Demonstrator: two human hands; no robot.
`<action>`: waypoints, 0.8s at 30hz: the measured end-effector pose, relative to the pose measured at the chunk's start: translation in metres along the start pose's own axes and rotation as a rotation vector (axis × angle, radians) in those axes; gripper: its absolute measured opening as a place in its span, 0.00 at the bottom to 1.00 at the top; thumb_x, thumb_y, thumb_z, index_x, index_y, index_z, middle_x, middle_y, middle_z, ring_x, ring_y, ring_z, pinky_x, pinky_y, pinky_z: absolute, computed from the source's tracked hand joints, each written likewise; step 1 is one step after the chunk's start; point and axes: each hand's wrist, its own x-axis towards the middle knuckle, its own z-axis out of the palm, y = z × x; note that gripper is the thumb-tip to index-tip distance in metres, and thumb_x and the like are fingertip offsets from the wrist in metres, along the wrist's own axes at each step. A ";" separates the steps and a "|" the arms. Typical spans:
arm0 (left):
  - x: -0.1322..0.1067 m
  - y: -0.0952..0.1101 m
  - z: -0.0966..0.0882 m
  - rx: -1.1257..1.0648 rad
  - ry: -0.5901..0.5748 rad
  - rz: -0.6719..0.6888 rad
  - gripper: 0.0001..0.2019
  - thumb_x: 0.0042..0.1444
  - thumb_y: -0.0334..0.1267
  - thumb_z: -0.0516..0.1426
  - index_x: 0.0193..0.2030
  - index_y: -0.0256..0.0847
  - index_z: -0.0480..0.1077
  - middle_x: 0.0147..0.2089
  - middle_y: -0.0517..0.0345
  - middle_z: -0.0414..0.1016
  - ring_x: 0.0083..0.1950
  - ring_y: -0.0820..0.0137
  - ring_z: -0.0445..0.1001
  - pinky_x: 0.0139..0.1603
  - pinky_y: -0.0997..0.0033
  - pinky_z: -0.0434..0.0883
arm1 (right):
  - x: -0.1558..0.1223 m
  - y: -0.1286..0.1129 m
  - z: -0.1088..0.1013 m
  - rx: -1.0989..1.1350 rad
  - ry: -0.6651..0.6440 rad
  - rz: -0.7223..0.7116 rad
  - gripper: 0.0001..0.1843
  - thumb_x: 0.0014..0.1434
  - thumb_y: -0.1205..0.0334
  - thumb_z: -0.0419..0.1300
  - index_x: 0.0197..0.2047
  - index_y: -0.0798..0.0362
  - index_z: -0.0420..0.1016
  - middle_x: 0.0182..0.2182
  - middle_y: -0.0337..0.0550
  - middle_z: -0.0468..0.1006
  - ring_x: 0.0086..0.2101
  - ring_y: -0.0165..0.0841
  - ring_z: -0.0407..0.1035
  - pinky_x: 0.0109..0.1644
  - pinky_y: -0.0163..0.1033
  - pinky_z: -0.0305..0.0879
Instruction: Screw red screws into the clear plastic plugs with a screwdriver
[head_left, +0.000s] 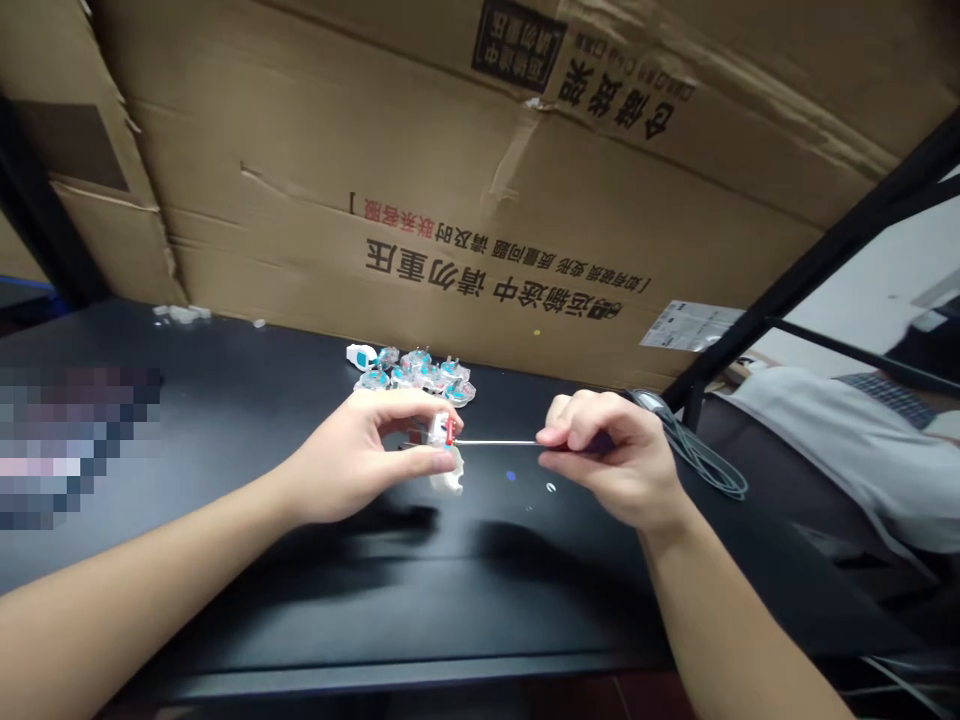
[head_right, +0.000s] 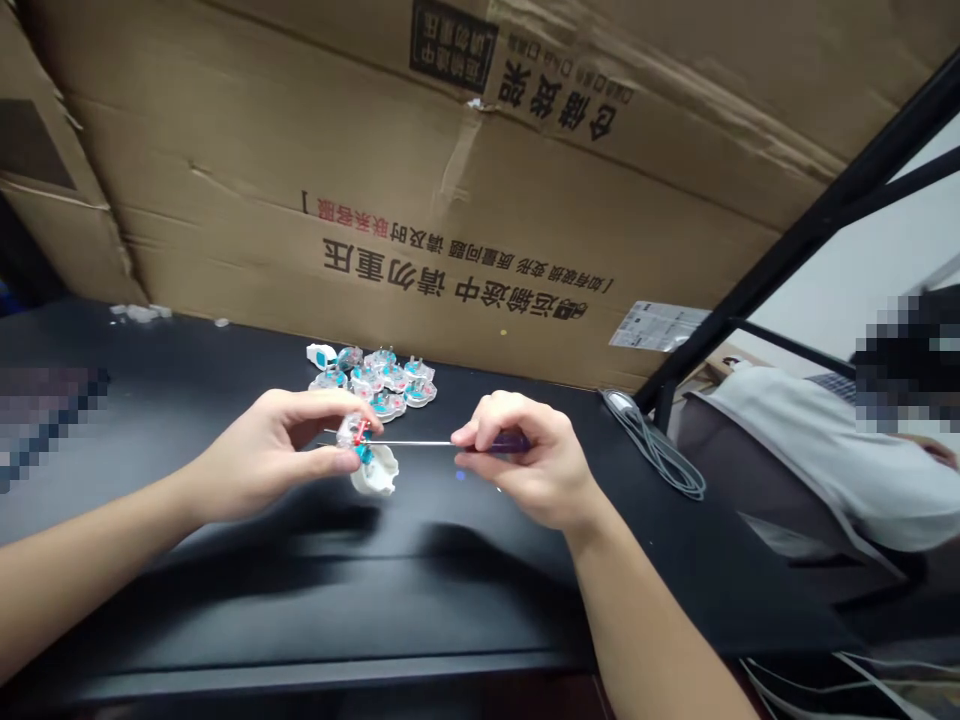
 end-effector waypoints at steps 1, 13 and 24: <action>0.000 0.000 0.000 -0.006 -0.006 -0.007 0.13 0.54 0.46 0.65 0.41 0.39 0.78 0.41 0.54 0.80 0.43 0.62 0.78 0.46 0.65 0.76 | 0.000 0.000 0.000 0.000 -0.001 -0.013 0.13 0.52 0.73 0.69 0.30 0.50 0.70 0.29 0.39 0.79 0.31 0.33 0.75 0.35 0.40 0.73; -0.001 0.006 0.002 -0.010 0.134 0.045 0.13 0.53 0.42 0.67 0.42 0.38 0.78 0.43 0.54 0.81 0.44 0.64 0.78 0.48 0.69 0.74 | 0.001 -0.002 0.015 -0.143 0.038 0.084 0.08 0.56 0.64 0.68 0.38 0.50 0.72 0.32 0.38 0.76 0.29 0.30 0.73 0.29 0.34 0.69; -0.001 0.003 0.000 0.069 0.131 0.101 0.13 0.52 0.43 0.67 0.43 0.40 0.79 0.42 0.53 0.81 0.44 0.62 0.78 0.48 0.66 0.75 | 0.003 -0.009 0.009 -0.232 0.026 0.024 0.05 0.53 0.66 0.69 0.32 0.51 0.77 0.30 0.41 0.77 0.28 0.31 0.71 0.28 0.35 0.68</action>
